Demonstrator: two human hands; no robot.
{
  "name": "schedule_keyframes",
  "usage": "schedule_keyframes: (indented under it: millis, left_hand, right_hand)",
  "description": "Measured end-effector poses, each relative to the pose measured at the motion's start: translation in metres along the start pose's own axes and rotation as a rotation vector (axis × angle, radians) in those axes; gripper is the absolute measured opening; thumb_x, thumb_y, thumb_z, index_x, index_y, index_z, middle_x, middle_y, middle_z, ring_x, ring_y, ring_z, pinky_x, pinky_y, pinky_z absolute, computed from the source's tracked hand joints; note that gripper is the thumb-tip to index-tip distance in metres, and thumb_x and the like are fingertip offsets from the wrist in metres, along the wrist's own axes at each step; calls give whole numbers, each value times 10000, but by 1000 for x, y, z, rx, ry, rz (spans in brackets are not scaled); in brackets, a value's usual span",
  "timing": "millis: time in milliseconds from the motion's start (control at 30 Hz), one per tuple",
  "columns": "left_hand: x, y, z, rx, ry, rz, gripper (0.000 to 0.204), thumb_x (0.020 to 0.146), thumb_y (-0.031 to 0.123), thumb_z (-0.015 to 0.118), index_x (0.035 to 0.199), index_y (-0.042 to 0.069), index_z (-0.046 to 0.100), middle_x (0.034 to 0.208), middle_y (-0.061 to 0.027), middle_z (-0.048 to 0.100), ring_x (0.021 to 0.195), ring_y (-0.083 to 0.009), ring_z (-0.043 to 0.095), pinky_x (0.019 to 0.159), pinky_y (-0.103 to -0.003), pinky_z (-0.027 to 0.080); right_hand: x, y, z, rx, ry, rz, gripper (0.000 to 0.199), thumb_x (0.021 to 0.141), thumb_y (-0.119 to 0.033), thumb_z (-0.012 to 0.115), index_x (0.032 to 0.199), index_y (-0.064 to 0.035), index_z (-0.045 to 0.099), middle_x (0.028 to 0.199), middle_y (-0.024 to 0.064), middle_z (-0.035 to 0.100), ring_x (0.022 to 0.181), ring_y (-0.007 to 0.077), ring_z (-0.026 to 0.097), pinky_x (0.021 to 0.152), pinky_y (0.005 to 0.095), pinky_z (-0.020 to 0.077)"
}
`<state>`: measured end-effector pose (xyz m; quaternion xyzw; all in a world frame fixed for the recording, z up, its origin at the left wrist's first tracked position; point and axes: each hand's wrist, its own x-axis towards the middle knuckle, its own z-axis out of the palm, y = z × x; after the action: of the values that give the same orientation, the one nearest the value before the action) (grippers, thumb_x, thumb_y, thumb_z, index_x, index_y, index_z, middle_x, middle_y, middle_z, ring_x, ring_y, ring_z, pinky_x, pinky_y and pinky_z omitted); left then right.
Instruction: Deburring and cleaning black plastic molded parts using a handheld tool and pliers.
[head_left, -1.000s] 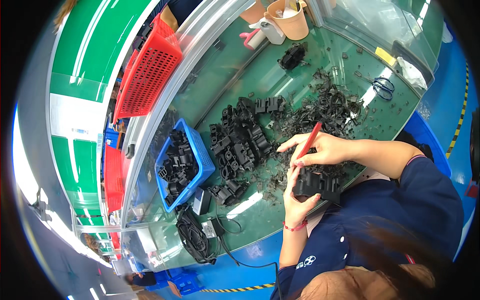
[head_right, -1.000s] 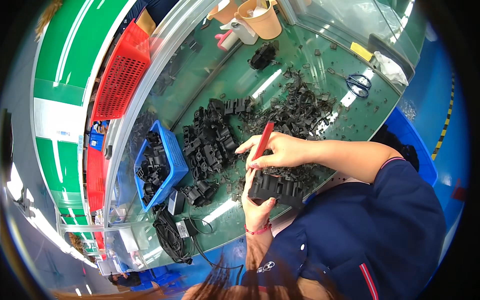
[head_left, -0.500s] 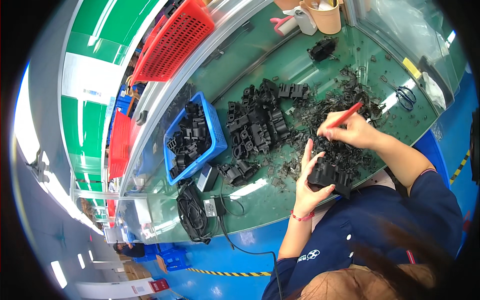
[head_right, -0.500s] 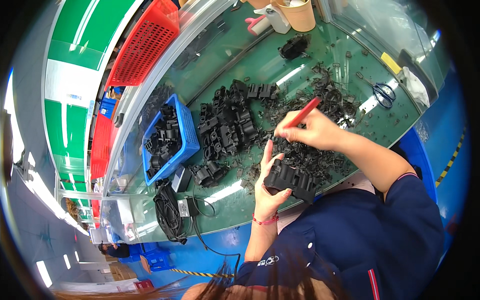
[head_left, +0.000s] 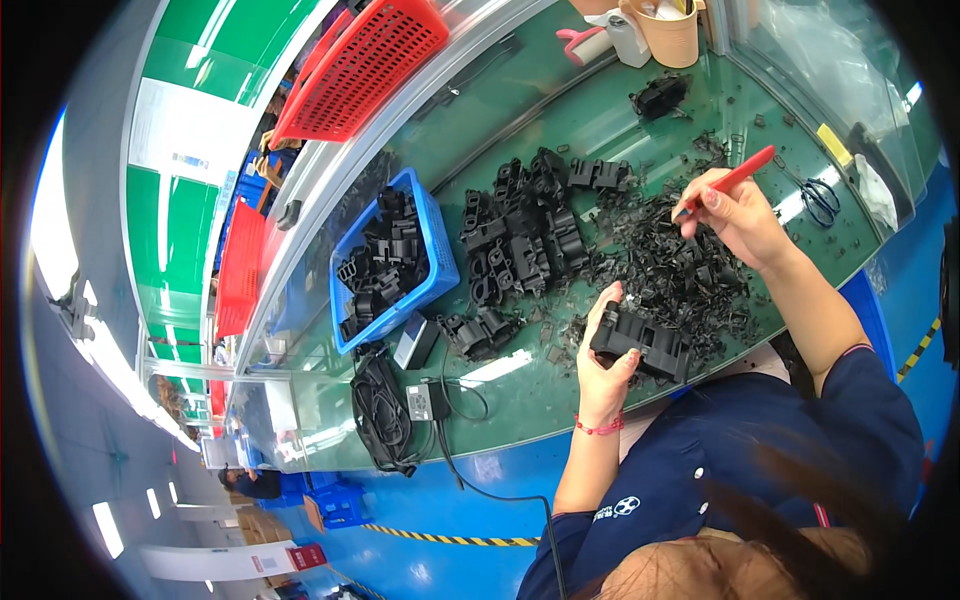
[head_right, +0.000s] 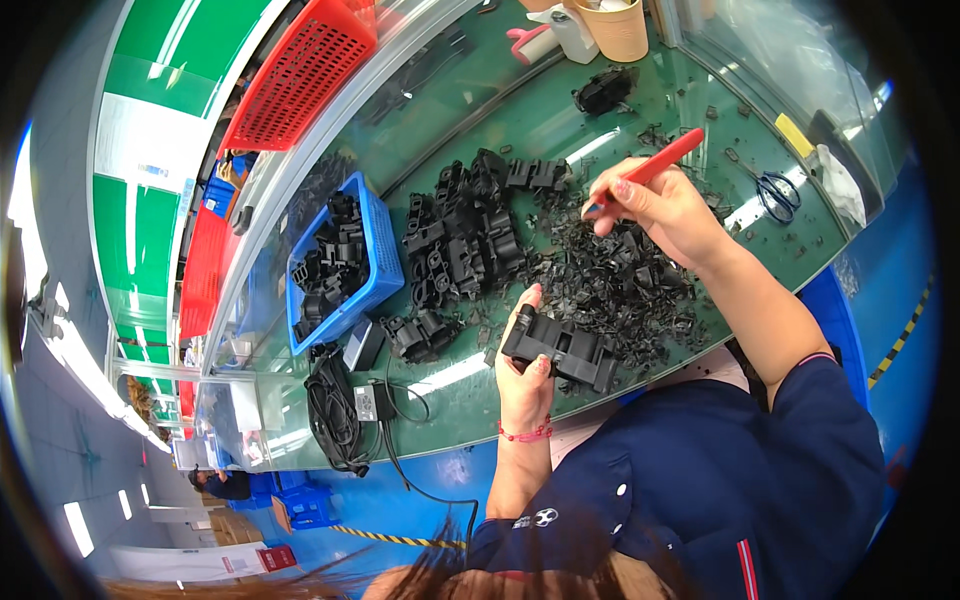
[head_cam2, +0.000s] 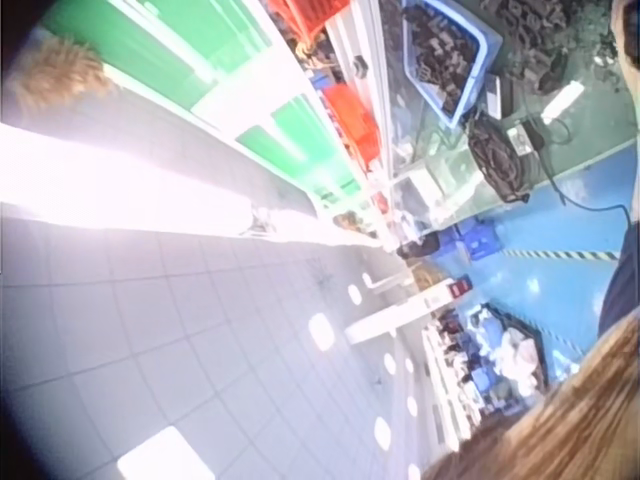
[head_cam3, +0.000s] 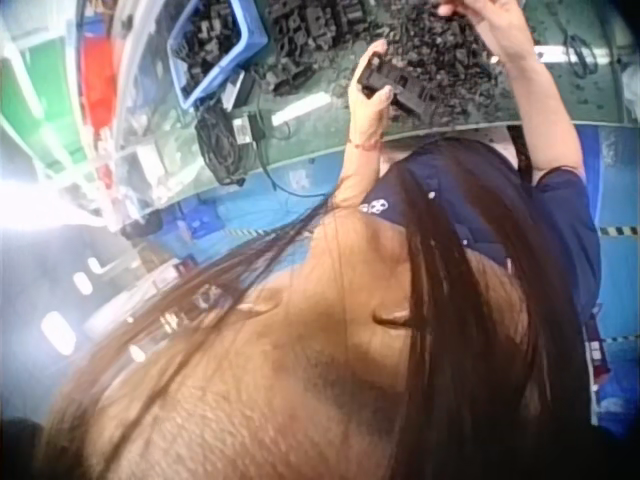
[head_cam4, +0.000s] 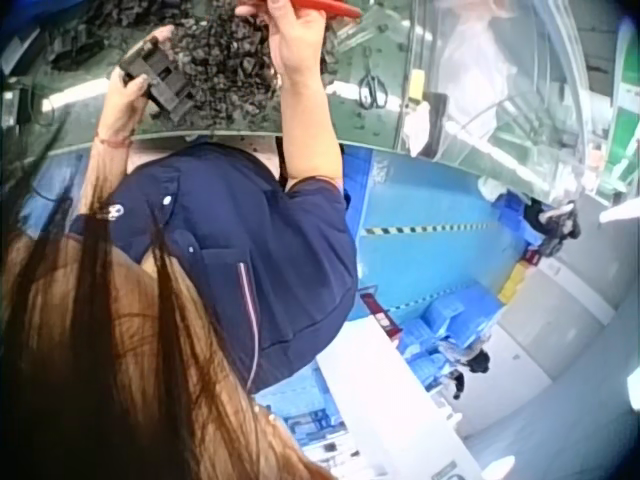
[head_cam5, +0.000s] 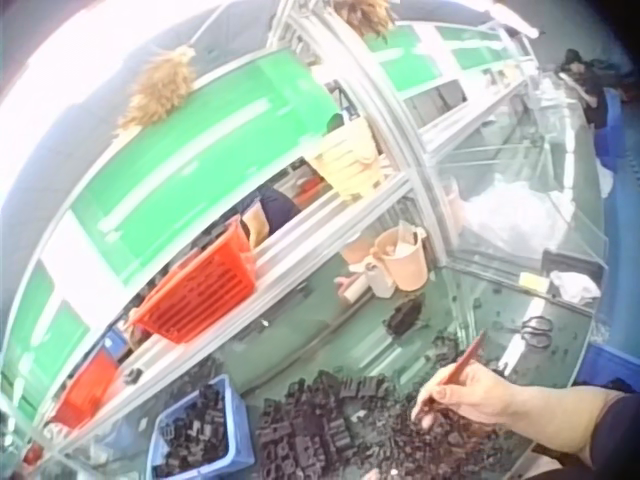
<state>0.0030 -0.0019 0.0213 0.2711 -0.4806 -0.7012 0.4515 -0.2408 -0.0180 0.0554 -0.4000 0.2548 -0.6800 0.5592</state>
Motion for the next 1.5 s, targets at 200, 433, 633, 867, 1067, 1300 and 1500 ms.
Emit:
schedule_keyframes:
  millis: [200, 433, 633, 867, 1067, 1300, 1500]
  left_hand:
    - [1, -6, 2, -158, 71, 23, 609, 737, 143, 738, 1239, 39, 408, 1312, -142, 431, 1091, -199, 491, 942, -348, 402]
    - [1, 0, -2, -330, 195, 75, 536, 731, 252, 759, 1140, 139, 431, 1217, -148, 490, 1146, -314, 480, 982, -456, 396]
    - [2, -2, 0, -379, 240, 100, 486, 764, 313, 721, 1137, 145, 459, 1219, -144, 498, 1191, -327, 450, 1003, -465, 379]
    - [-1, -7, -2, -410, 243, 87, 516, 773, 332, 709, 1173, 94, 485, 1211, -136, 508, 1162, -293, 476, 998, -429, 394]
    - [-1, -8, -2, -388, 291, 85, 463, 783, 269, 706, 1151, 83, 495, 1171, -117, 526, 1114, -252, 495, 992, -417, 387]
    - [1, -9, 0, -312, 355, 109, 361, 816, 121, 656, 1118, 86, 462, 1118, -92, 531, 1035, -215, 516, 851, -342, 431]
    - [2, -9, -4, -341, 366, 63, 381, 795, 130, 651, 1120, 79, 458, 1120, -96, 528, 1029, -219, 515, 844, -343, 439]
  right_hand:
    - [-4, 15, 7, -934, -75, -236, 164, 820, -105, 633, 957, -20, 663, 912, 88, 648, 839, 177, 604, 782, 306, 454]
    - [-28, 30, 24, -161, -230, 178, 254, 860, -274, 616, 957, -47, 677, 1314, 138, 454, 1171, 219, 447, 966, 367, 347]
    - [-39, 40, 27, -41, -246, 226, 222, 864, -233, 614, 981, -55, 675, 1321, 140, 452, 1175, 234, 461, 970, 377, 369]
    - [-37, 38, 27, -119, -241, 167, 192, 878, -164, 587, 998, -34, 661, 1251, 142, 531, 1128, 228, 514, 957, 366, 401]
    - [-38, 33, 28, -243, -173, 236, 168, 888, -121, 566, 995, -29, 658, 1009, 64, 644, 980, 141, 566, 859, 287, 438]
    - [-38, 30, 27, -555, -230, 43, 137, 871, -83, 575, 960, -9, 648, 912, 80, 650, 843, 153, 610, 762, 287, 483]
    - [-37, 28, 29, -580, -198, -48, 133, 877, -67, 563, 961, 14, 627, 904, 94, 641, 852, 168, 621, 762, 291, 497]
